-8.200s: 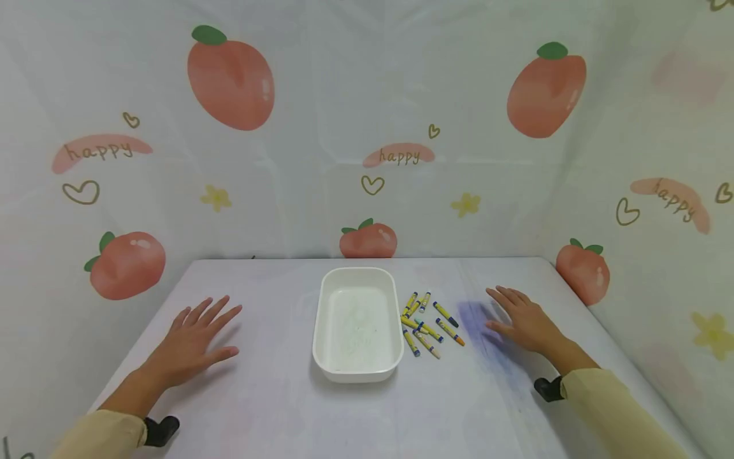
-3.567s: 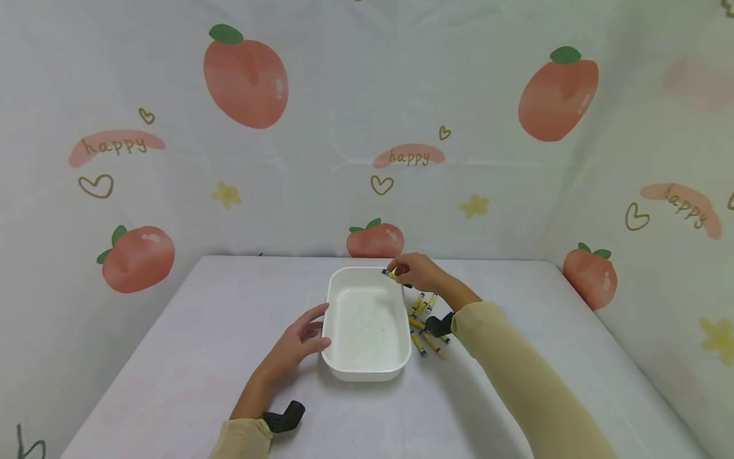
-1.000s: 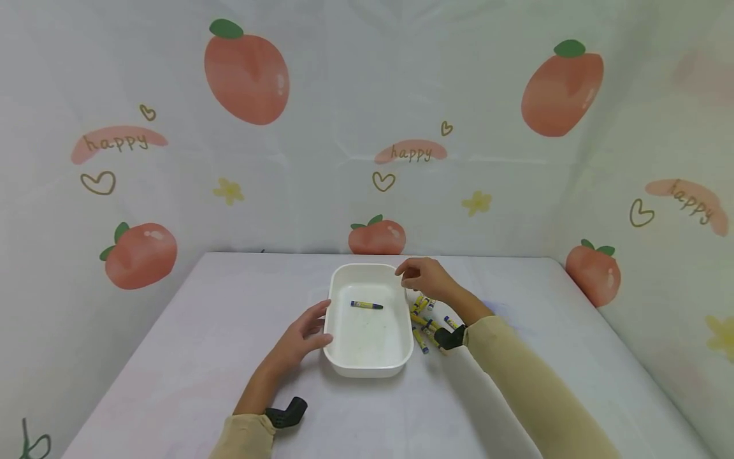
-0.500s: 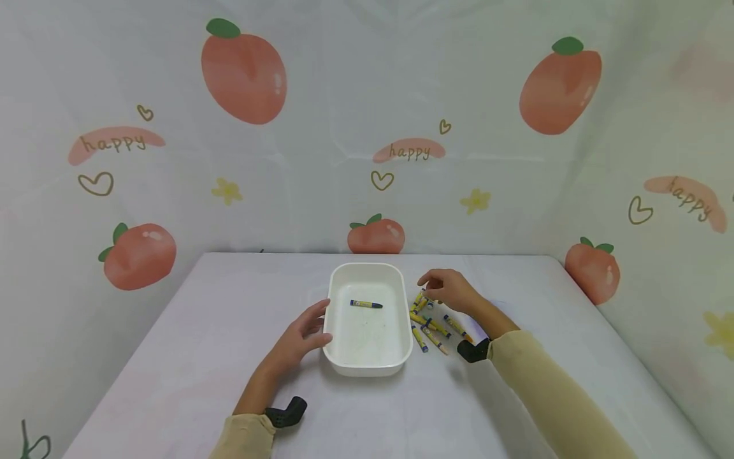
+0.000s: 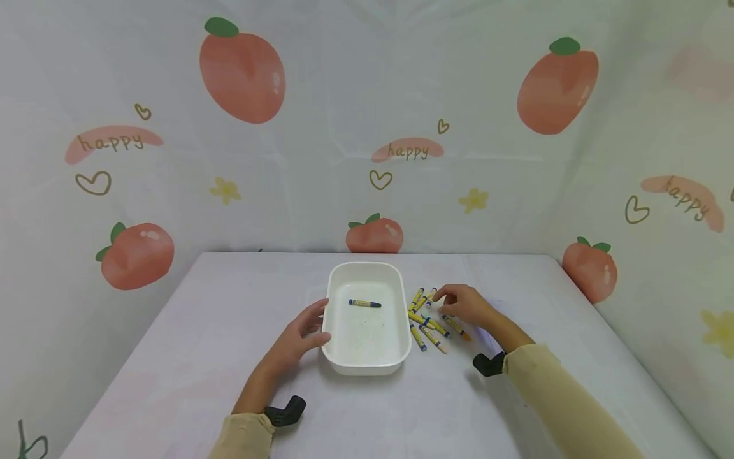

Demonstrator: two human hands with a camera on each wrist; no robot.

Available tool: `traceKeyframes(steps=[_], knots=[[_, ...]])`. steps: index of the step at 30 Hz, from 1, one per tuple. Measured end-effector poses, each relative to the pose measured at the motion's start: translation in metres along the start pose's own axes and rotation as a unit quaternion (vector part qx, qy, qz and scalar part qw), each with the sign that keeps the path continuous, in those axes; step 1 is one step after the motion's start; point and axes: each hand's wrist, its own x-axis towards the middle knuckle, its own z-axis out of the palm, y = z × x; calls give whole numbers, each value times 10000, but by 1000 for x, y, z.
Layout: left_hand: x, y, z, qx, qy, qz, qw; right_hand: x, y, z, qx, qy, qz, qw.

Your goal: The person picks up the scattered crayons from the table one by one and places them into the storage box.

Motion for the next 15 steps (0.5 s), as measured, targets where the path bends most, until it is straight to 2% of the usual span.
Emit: traceKeyframes(steps=[2, 9, 13, 15], knots=[[-1, -1, -1, 8, -4, 34, 10000, -2, 5, 1, -53, -35, 52, 10000], [-12, 38, -3, -149, -99, 67, 9998, -9, 14, 5, -292, -187, 141, 9993], [-11, 36, -2, -108, -84, 67, 9999, -13, 15, 4, -499, -223, 145, 9984], [-9, 29, -1, -104, -50, 45, 9999, -14, 15, 4, -615, -244, 193, 9976]])
